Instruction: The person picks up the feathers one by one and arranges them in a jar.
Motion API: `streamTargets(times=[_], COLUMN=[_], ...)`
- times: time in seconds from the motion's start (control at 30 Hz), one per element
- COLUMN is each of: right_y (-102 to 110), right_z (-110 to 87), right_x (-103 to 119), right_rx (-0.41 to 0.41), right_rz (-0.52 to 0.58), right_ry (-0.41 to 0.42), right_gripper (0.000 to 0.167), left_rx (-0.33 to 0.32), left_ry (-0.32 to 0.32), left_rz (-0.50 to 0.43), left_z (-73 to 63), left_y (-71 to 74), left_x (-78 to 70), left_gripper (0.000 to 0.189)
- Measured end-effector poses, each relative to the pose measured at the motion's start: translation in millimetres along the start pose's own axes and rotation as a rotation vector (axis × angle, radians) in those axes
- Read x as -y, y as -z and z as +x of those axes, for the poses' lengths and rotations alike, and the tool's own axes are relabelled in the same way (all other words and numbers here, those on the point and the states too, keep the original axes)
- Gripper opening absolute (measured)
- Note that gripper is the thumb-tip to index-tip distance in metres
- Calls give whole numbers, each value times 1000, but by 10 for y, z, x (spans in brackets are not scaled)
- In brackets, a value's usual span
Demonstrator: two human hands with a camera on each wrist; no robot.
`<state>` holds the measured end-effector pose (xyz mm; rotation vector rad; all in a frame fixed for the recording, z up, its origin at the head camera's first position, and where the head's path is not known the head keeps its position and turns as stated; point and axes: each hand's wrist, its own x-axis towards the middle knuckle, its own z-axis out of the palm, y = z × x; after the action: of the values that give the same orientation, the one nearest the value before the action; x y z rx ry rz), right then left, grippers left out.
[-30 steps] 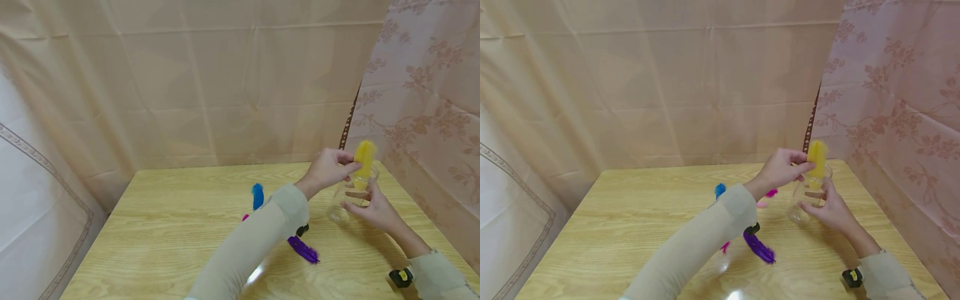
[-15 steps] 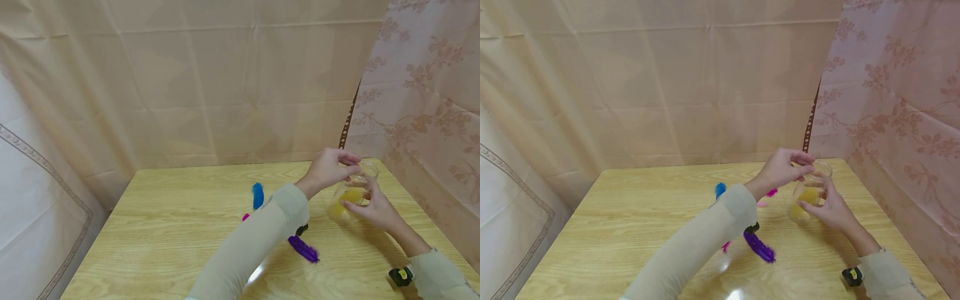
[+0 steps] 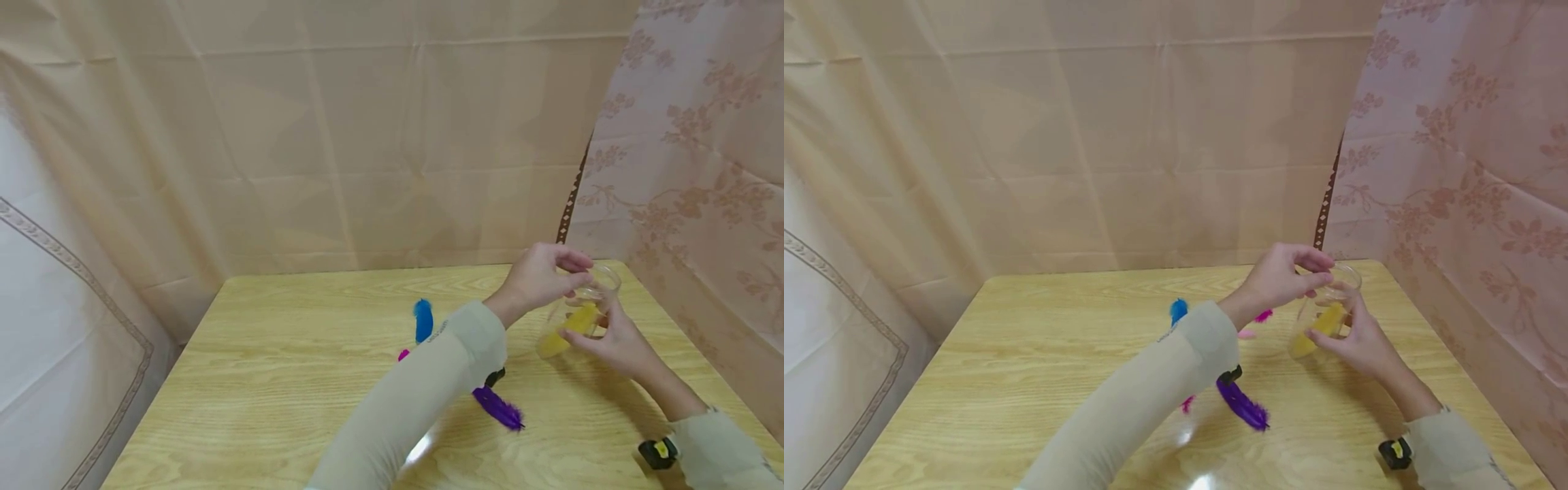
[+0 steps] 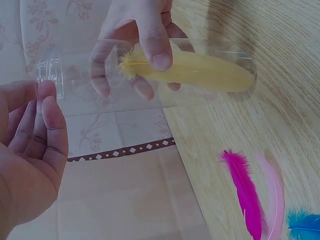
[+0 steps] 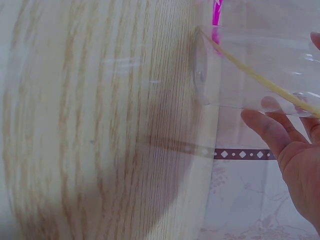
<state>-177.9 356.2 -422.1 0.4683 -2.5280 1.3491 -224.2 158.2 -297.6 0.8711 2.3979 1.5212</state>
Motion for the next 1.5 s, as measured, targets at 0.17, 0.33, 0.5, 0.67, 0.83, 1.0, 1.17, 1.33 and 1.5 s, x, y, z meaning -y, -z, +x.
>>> streamTargets(times=[0.17, 0.33, 0.5, 0.67, 0.83, 1.0, 1.17, 1.33, 1.5], right_y=[7, 19, 7, -13, -24, -24, -20, -28, -25], right_z=[-24, -19, 3, 7, 7, 11, -16, -8, 1], right_x=[3, 15, 19, 25, 25, 27, 10, 8, 27], right_rx=[6, -3, -7, -7, -6, -14, -8, -6, -3], right_rz=[-20, -49, -22, -7, -5, -4, 8, 28, 21], right_ry=[-8, -12, -11, -7, -24, -15, -23, -9, -17], right_gripper=[99, 92, 91, 92, 94, 93, 93, 93, 92], left_rx=[14, 42, 106, 163, 214, 294, 351, 363, 368], left_ry=[-58, -101, -82, -71, -35, 16, 54, 64, 82], left_rz=[79, 82, 123, 206, 288, 391, 417, 410, 425], left_z=[-30, -83, -179, -313, -439, -583, -763, -933, -1066], left_y=[33, 141, 308, 489, 585, 578, 509, 480, 479], left_x=[26, 88, 181, 308, 476, 690, 940, 1149, 1307], left_gripper=[23, 31, 36, 42, 46, 53, 59, 62, 60])
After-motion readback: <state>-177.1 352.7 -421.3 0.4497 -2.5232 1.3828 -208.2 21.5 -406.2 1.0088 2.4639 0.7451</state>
